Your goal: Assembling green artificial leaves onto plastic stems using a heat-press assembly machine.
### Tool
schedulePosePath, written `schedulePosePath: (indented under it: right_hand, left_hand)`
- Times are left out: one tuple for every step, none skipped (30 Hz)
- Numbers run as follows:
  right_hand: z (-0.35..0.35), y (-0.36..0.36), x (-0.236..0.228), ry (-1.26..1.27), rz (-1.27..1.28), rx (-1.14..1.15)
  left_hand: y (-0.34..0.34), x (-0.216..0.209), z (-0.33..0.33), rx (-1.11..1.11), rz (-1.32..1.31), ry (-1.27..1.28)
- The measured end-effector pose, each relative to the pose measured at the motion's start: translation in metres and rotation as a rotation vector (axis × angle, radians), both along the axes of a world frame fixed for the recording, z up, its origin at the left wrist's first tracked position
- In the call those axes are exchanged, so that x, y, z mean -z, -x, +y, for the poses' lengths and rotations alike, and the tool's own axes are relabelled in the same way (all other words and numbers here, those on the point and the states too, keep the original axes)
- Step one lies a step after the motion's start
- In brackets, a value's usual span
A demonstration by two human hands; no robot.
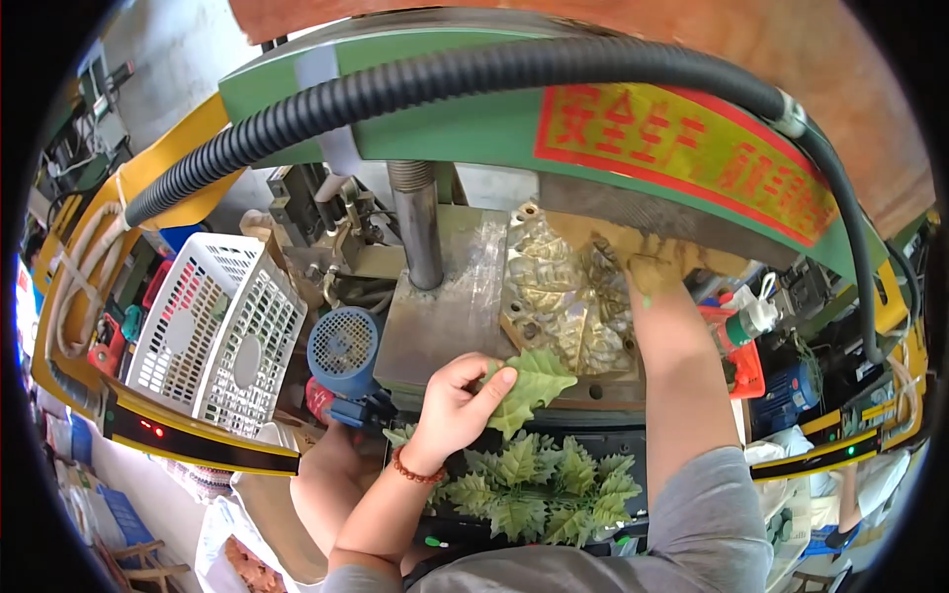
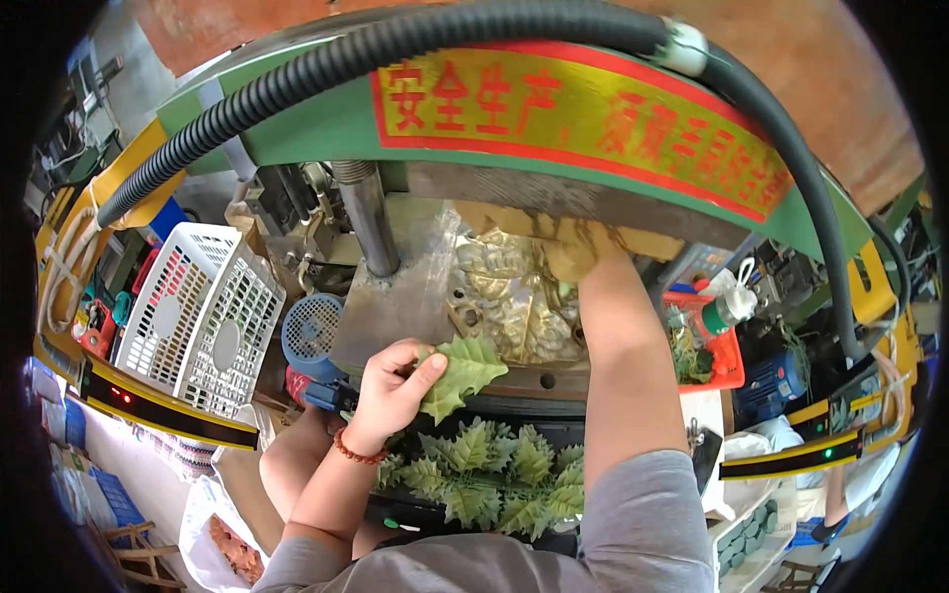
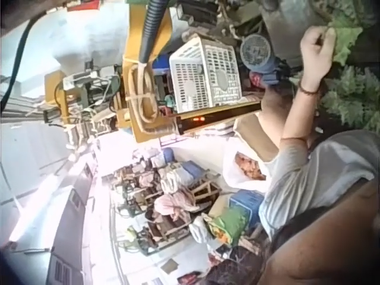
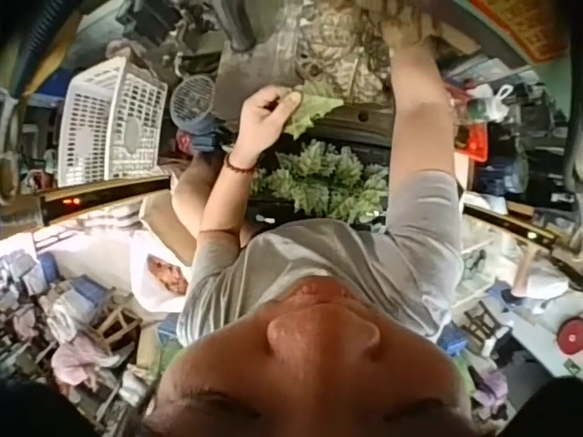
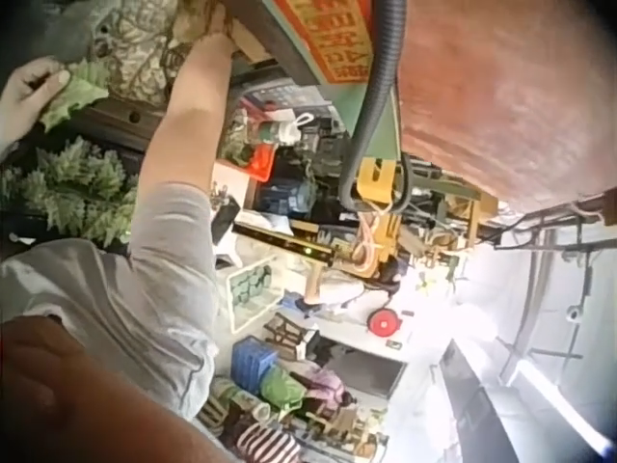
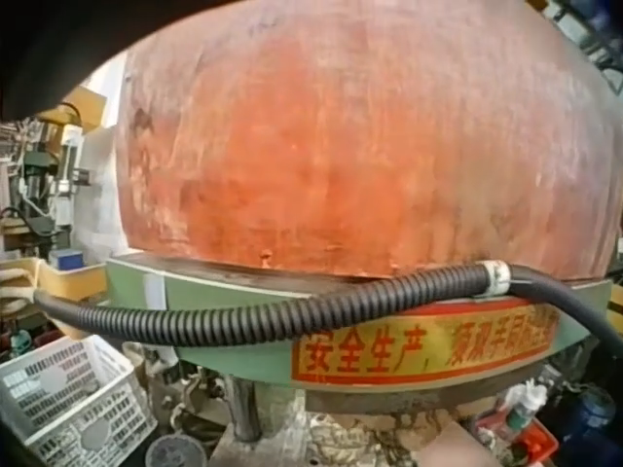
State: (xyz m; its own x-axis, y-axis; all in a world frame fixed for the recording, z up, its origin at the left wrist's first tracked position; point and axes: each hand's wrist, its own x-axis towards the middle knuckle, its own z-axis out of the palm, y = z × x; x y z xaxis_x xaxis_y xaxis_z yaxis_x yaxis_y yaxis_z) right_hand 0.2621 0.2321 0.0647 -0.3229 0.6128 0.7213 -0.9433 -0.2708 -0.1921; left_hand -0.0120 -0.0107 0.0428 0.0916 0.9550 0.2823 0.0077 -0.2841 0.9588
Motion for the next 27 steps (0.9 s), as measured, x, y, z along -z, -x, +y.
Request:
schedulePosePath:
  right_hand:
    - [-0.008,0.007,-0.006,-0.249,-0.247,0.415]
    - [-0.013,0.000,-0.008,-0.244,-0.253,0.413]
    - [-0.015,-0.011,-0.007,-0.091,-0.182,0.365]
    - [-0.017,-0.017,-0.004,0.061,-0.112,0.319]
    - [-0.023,-0.007,-0.006,0.071,-0.119,0.318]
    - [-0.038,-0.006,-0.005,0.042,-0.309,0.421]
    - [-0.051,-0.002,-0.004,0.003,-0.497,0.515]
    - [-0.061,0.002,-0.008,-0.037,-0.686,0.615]
    - [-0.066,0.007,-0.016,-0.079,-0.876,0.716]
    - [-0.070,0.009,-0.025,-0.123,-1.065,0.811]
    - [-0.079,0.012,-0.033,-0.168,-1.254,0.906]
    - [-0.099,0.029,-0.038,-0.211,-1.447,1.015]
    - [-0.109,0.056,-0.036,-0.266,-1.631,1.090]
    - [-0.109,0.067,-0.040,-0.323,-1.815,1.163]
    - [-0.140,0.085,-0.041,-0.341,-1.912,0.845]
    - [-0.165,0.102,-0.041,-0.355,-1.978,0.515]
    - [-0.166,0.110,-0.048,-0.354,-1.983,0.519]
    - [-0.160,0.113,-0.059,-0.233,-2.033,0.647]
    - [-0.150,0.116,-0.068,-0.113,-2.074,0.768]
    - [-0.131,0.110,-0.062,-0.286,-2.007,1.063]
    - [-0.099,0.090,-0.043,-0.451,-1.908,1.371]
    - [-0.055,0.066,-0.026,-0.264,-1.667,1.247]
    - [-0.022,0.042,-0.004,-0.639,-1.951,1.423]
    - [-0.006,0.044,0.008,-1.075,-2.194,1.536]
    - [0.002,0.045,0.019,-1.085,-2.187,1.525]
    - [0.008,0.042,0.028,-1.069,-2.043,1.543]
    - [0.011,0.043,0.036,-1.050,-1.899,1.551]
  left_hand:
    - [0.008,0.002,0.002,-0.021,-0.009,0.005]
    - [0.016,0.006,0.001,-0.039,-0.018,0.014]
    - [0.025,0.011,0.000,-0.066,-0.027,0.030]
    - [0.031,0.017,-0.001,-0.090,-0.035,0.046]
    - [0.033,0.020,-0.001,-0.091,-0.040,0.057]
    - [0.033,0.021,0.002,-0.107,-0.073,0.070]
    - [0.032,0.021,0.010,-0.131,-0.106,0.076]
    - [0.030,0.019,0.017,-0.147,-0.138,0.081]
    - [0.026,0.017,0.021,-0.160,-0.172,0.085]
    - [0.024,0.015,0.022,-0.161,-0.175,0.085]
    - [0.020,0.012,0.022,-0.191,-0.145,0.046]
    - [0.014,0.007,0.024,-0.207,-0.118,0.002]
    - [0.012,0.007,0.025,-0.254,-0.083,-0.034]
    - [0.011,0.007,0.026,-0.300,-0.046,-0.069]
    - [0.011,0.011,0.025,-0.312,-0.049,-0.057]
    - [0.011,0.015,0.023,-0.314,-0.054,-0.074]
    - [0.010,0.014,0.024,-0.297,-0.061,-0.104]
    - [0.006,0.011,0.025,-0.275,-0.065,-0.137]
    - [0.006,0.009,0.024,-0.261,-0.067,-0.167]
    - [0.006,0.007,0.021,-0.255,-0.065,-0.171]
    - [0.002,0.006,0.020,-0.232,-0.077,-0.153]
    - [0.000,0.008,0.018,-0.212,-0.089,-0.135]
    - [-0.001,0.009,0.015,-0.193,-0.100,-0.116]
    - [0.004,0.013,0.013,-0.203,-0.104,-0.083]
    - [0.011,0.016,0.008,-0.215,-0.103,-0.079]
    - [0.020,0.017,0.002,-0.207,-0.129,-0.025]
    - [0.032,0.019,-0.005,-0.201,-0.154,0.031]
